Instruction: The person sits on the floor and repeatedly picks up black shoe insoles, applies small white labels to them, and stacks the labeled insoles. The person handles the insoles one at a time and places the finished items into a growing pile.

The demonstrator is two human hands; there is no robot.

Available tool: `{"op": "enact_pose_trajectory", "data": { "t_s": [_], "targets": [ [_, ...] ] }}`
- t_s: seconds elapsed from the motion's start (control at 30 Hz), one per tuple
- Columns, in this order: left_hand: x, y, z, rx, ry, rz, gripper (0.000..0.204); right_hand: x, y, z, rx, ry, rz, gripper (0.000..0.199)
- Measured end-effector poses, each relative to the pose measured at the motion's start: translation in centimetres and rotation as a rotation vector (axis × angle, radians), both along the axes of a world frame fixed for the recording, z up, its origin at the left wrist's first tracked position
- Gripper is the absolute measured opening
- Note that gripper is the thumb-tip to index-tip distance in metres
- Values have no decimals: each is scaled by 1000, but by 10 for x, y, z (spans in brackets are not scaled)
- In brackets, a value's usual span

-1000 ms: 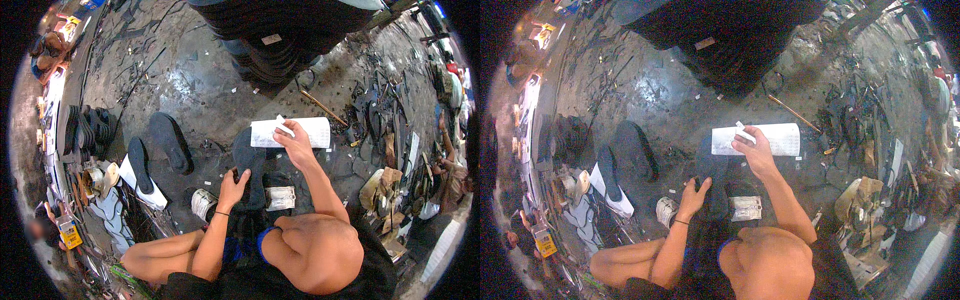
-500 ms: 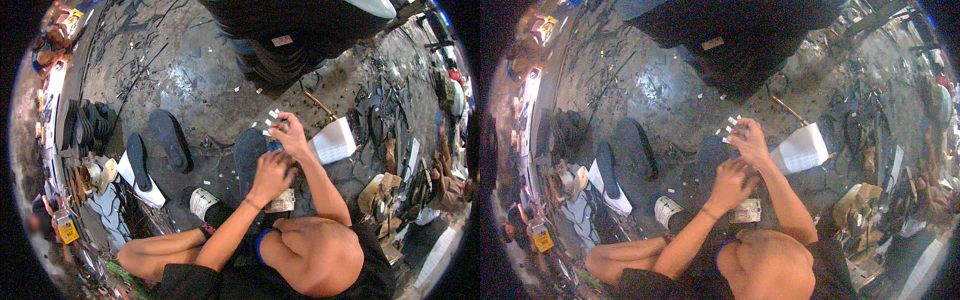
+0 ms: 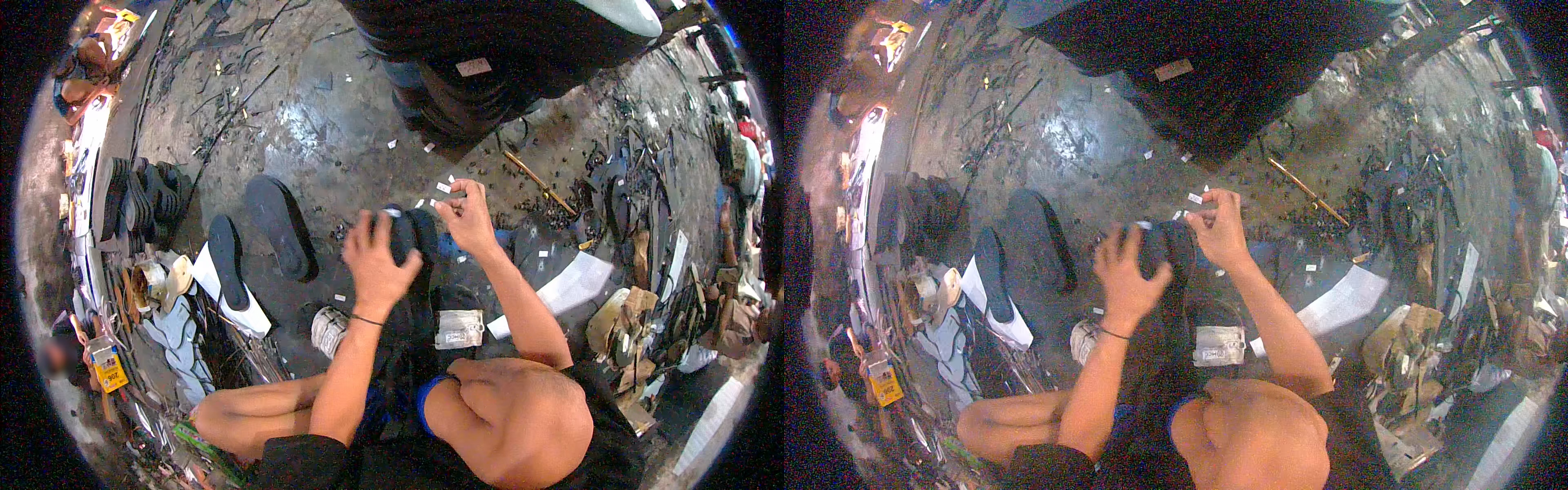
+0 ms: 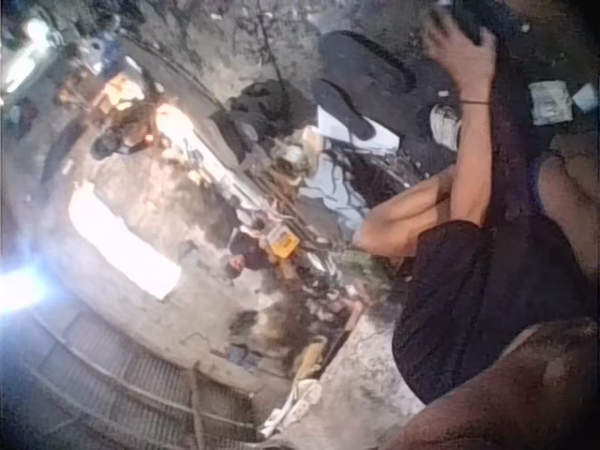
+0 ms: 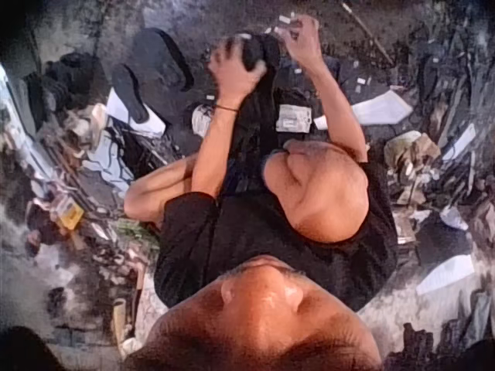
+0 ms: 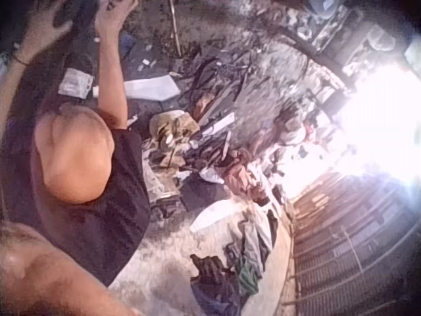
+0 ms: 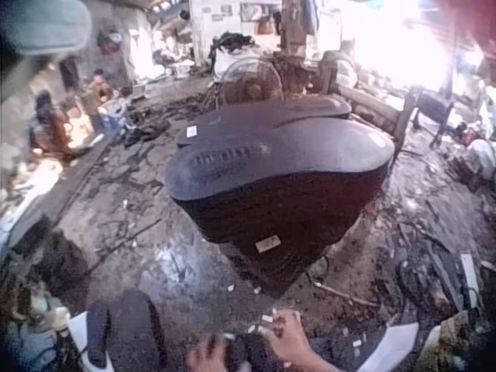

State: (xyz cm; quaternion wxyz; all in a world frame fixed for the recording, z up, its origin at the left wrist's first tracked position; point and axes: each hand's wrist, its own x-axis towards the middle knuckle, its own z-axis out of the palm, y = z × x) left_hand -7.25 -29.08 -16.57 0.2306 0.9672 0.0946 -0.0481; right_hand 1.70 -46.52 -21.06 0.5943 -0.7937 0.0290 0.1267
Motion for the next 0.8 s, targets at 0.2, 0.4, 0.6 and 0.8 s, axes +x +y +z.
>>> {"op": "enact_pose_trajectory", "data": {
  "t_s": [0.2,0.4,0.6,0.8],
  "targets": [
    [1,-8,-11,-88,-19,-161,96,-7,13,-3,-27,27,144,42],
    [-5,-20,-24,-149,53,-110,90,-6,10,-12,-209,-60,44,38],
    [-6,20,-13,152,-3,-27,95,-11,6,-23,-48,125,35,31],
    [-11,-36,-41,-42,37,-93,96,-19,24,-20,-243,11,78,35]
  ]
}}
